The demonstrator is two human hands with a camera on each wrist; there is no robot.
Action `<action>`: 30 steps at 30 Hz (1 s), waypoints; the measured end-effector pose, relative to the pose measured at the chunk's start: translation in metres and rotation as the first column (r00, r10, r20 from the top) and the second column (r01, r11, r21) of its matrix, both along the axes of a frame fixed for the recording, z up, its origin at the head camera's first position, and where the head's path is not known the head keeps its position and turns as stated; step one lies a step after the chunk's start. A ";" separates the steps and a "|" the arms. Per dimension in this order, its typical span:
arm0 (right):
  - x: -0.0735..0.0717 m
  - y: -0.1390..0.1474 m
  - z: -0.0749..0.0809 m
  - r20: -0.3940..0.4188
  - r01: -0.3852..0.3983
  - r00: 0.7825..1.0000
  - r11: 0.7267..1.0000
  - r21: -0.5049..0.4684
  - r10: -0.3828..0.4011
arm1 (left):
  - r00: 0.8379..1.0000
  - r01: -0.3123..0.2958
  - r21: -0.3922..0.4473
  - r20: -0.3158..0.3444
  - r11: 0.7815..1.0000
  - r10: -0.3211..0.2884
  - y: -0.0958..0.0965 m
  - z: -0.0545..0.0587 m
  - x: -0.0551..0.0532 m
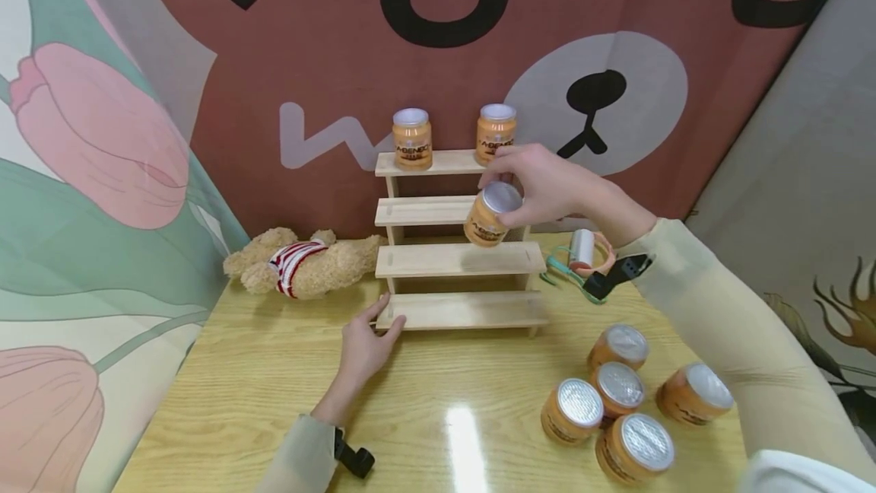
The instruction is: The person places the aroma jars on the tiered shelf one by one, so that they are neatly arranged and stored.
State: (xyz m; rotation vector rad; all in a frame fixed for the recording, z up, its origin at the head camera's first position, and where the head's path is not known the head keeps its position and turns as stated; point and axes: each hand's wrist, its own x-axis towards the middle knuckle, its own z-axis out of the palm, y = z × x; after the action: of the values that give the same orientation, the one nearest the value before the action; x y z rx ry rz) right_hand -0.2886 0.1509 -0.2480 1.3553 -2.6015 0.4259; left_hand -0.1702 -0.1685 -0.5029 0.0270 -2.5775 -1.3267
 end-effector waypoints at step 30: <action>-0.055 -0.093 -0.009 0.082 0.201 0.978 0.967 -0.156 -0.190 | 1.000 -0.013 -0.011 0.007 1.000 0.013 0.000 0.000 0.000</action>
State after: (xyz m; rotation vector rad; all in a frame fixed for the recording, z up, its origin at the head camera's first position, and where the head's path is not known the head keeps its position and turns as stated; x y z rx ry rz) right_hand -0.3440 0.0582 -0.2566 1.0377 -2.6525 0.6466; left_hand -0.1706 -0.1681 -0.5031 0.0469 -2.5862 -1.3108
